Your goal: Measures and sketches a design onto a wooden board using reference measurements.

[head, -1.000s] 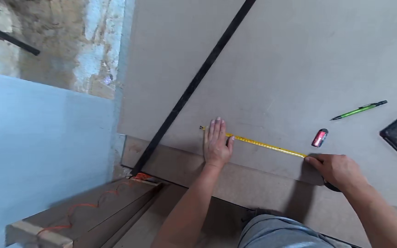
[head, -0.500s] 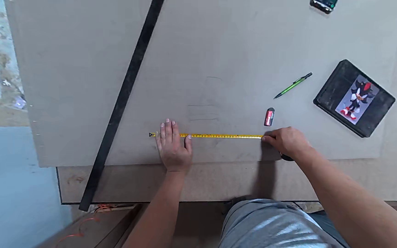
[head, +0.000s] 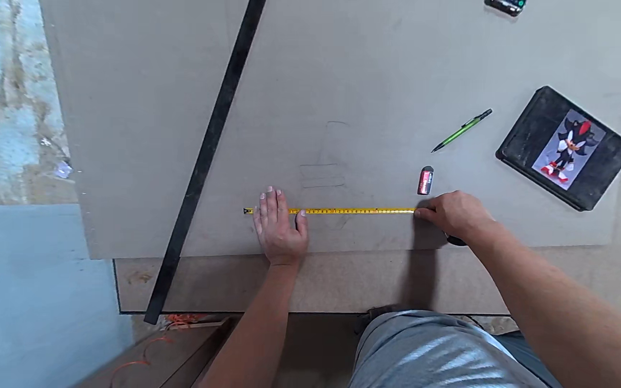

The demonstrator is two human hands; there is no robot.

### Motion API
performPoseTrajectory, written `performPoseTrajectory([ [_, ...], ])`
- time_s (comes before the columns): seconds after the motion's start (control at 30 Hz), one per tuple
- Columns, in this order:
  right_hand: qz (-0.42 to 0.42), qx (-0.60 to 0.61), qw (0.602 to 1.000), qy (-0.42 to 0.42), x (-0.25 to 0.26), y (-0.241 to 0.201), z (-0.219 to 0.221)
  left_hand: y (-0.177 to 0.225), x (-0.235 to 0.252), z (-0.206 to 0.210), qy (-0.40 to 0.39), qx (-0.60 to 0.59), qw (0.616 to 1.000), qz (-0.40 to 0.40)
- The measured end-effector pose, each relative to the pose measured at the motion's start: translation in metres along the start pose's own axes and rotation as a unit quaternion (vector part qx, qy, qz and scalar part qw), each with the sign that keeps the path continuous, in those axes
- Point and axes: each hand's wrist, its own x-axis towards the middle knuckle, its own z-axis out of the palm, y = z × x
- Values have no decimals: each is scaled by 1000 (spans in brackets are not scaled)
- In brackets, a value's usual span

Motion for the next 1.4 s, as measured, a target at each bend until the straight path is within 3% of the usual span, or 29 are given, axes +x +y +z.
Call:
performPoseTrajectory([
  [0.53, -37, -20, 998, 47, 14, 14, 11, 2, 0, 0, -21, 15, 1000, -8],
  [1.4, -53, -15, 998, 8, 20, 18, 5, 6, 1, -4, -36, 19, 999, -19],
])
